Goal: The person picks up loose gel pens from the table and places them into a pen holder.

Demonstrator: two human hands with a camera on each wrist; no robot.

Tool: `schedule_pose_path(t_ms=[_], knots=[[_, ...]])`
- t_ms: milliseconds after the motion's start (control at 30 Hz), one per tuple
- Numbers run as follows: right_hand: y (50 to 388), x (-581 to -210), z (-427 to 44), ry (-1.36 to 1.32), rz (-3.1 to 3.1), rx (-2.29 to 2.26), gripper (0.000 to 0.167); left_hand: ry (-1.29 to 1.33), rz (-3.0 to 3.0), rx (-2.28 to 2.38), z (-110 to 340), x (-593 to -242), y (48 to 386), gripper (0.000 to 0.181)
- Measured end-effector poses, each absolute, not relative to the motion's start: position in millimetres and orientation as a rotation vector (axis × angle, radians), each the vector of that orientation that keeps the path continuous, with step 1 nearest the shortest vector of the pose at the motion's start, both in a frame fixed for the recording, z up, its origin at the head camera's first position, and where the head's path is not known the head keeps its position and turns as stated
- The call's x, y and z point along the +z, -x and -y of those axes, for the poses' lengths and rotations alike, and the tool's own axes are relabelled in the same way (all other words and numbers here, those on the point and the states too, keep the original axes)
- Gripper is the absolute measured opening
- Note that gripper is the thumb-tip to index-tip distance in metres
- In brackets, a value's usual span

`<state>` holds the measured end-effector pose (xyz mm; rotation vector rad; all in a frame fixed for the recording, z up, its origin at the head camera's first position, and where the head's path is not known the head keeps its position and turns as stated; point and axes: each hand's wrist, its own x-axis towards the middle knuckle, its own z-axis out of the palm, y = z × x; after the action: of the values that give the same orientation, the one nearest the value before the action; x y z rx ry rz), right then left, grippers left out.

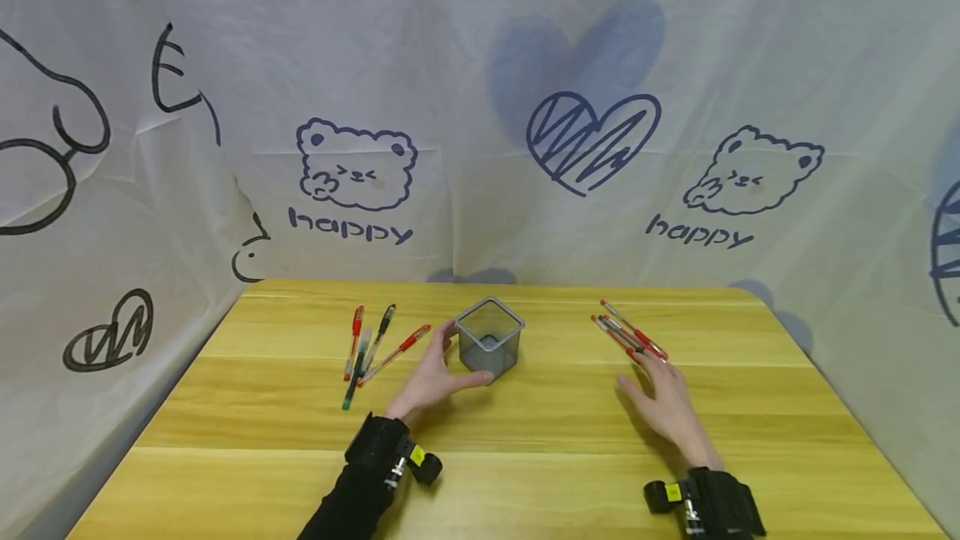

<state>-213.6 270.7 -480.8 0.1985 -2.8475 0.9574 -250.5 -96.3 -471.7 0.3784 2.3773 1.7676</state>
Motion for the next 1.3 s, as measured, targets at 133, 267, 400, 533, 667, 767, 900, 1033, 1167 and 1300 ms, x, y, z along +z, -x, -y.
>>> schedule_pose_path(t_ms=[133,267,400,533,667,767,900,1033,1167,1300], knots=[[213.5,-481.4,-270.3,-0.180,2.860,0.969,0.062,-0.293,-2.356,1.853,83.6,-473.6,256.7,0.108],[213.3,-482.8,-270.3,-0.153,2.879,0.976,0.062,-0.238,-2.328,1.927,76.0,-475.8,259.3,0.105],[213.0,-483.4,-270.3,-0.149,2.889,0.988,0.063,-0.247,-2.308,2.001,69.9,-479.3,261.1,0.098],[212.5,-483.0,-270.2,-0.159,2.887,0.995,0.062,-0.291,-2.276,2.070,67.5,-483.0,262.1,0.090],[211.9,-482.4,-270.0,-0.168,2.883,0.997,0.061,-0.348,-2.264,2.081,70.0,-486.6,260.7,0.086],[211.8,-482.2,-270.0,-0.169,2.880,0.998,0.061,-0.375,-2.255,2.062,73.3,-488.0,258.2,0.086],[212.3,-482.5,-270.7,-0.171,2.869,0.993,0.061,-0.425,-2.218,2.028,78.0,-488.5,252.7,0.085],[212.3,-482.4,-271.4,-0.166,2.860,0.994,0.060,-0.487,-2.161,1.988,82.4,-489.0,247.5,0.085],[212.5,-482.5,-271.9,-0.157,2.846,0.987,0.059,-0.517,-2.110,1.966,85.1,-488.8,242.4,0.086],[212.7,-482.7,-272.5,-0.152,2.824,0.981,0.058,-0.535,-2.073,1.948,86.1,-488.0,235.6,0.087]])
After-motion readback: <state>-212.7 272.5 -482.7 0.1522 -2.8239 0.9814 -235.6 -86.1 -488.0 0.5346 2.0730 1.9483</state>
